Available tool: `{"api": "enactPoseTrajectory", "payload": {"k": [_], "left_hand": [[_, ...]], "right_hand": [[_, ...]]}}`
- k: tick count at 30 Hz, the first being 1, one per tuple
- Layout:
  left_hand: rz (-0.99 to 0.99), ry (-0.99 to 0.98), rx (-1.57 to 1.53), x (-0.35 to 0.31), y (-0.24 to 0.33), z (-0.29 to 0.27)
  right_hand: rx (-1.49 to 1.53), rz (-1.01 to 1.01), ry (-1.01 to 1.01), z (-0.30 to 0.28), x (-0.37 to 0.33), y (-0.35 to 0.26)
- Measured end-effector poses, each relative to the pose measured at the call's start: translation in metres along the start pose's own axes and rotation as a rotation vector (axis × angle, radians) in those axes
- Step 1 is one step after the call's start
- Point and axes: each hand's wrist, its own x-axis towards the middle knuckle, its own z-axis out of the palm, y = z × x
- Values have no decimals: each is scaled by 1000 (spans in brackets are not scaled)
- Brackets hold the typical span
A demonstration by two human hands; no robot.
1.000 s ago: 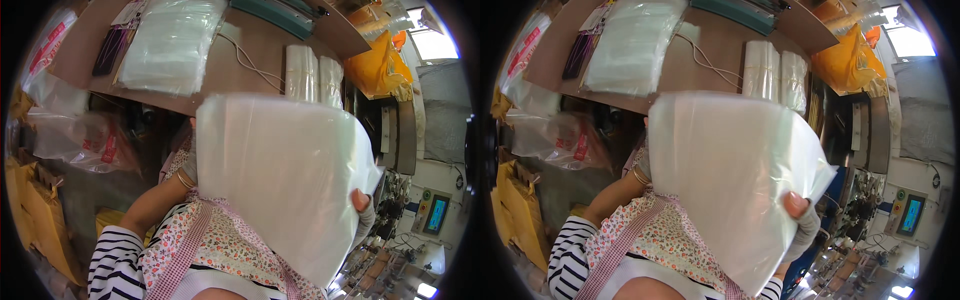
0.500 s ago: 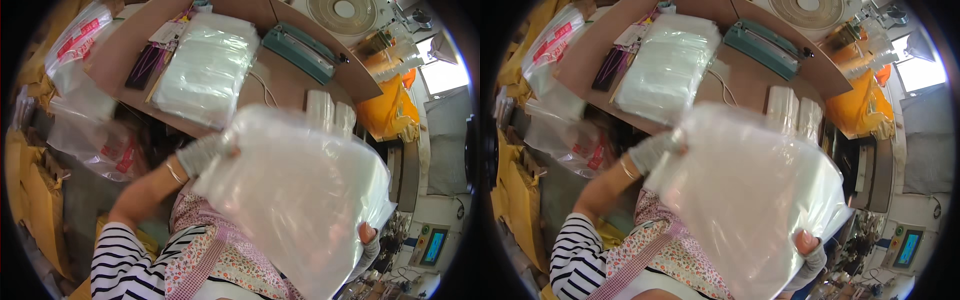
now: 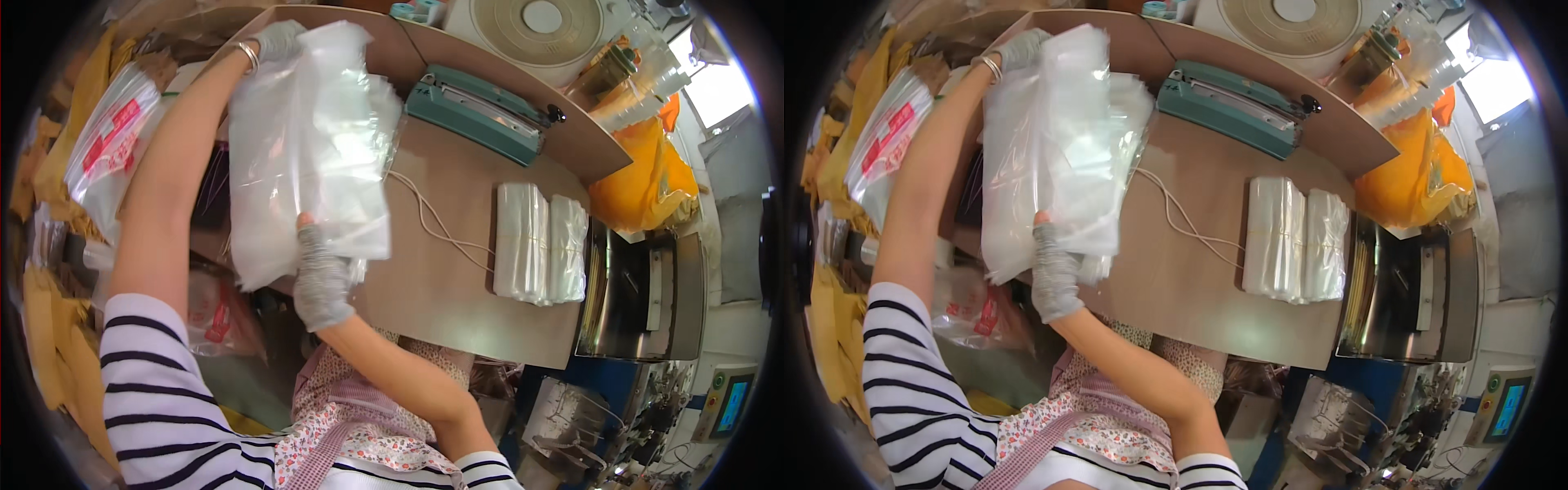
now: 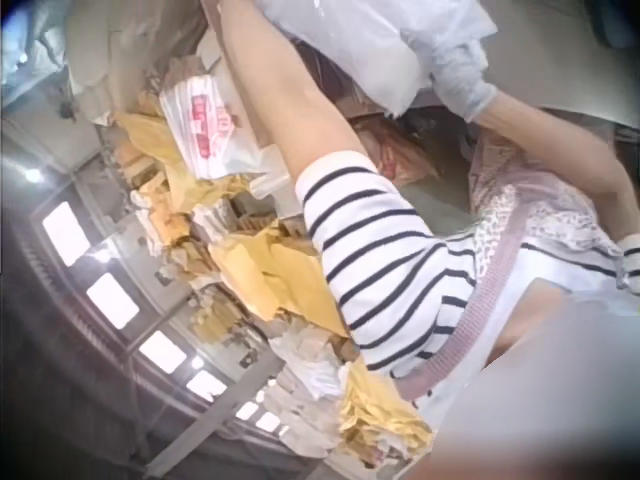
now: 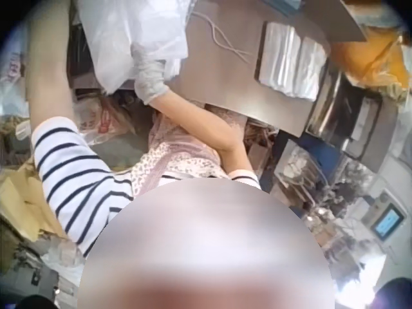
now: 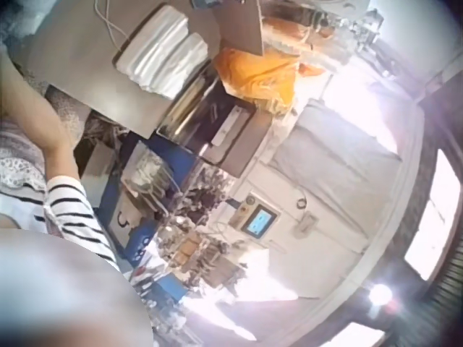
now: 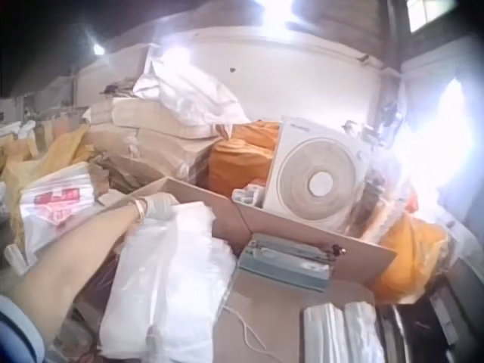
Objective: Counting, stacking, and organizing clear plastic bags at a packaging workstation.
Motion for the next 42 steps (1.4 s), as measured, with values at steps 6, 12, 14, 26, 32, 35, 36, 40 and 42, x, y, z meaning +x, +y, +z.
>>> {"api": "enactPoseTrajectory", "payload": {"k": [6, 12, 14, 26, 32, 35, 36, 40, 42], "left_hand": [[-145, -180, 555, 24, -9, 98], [-315, -251, 507, 48, 50, 103], [-556, -117, 394, 51, 94, 98], [15, 428, -734, -33, 118, 108], [-520, -559, -1248, -36, 347, 181], [-578, -562, -1772, -43, 382, 170], [-589, -489, -1777, -45, 374, 188], [-563, -649, -2116, -65, 392, 184], [-483, -451, -2080, -85, 396, 182]], "right_hand": [[8, 547, -38, -46, 42, 47], [6, 512, 80, -44, 35, 26], [-59, 600, 165, -46, 40, 24], [-1778, -795, 285, -163, 58, -197], [-1958, -422, 467, -211, 115, -222], [-1472, -379, 195, -198, 108, -190], [-1476, -396, 148, -191, 101, -181], [-1182, -640, -130, -200, 72, -179], [-1404, -653, -96, -189, 46, -186]]}}
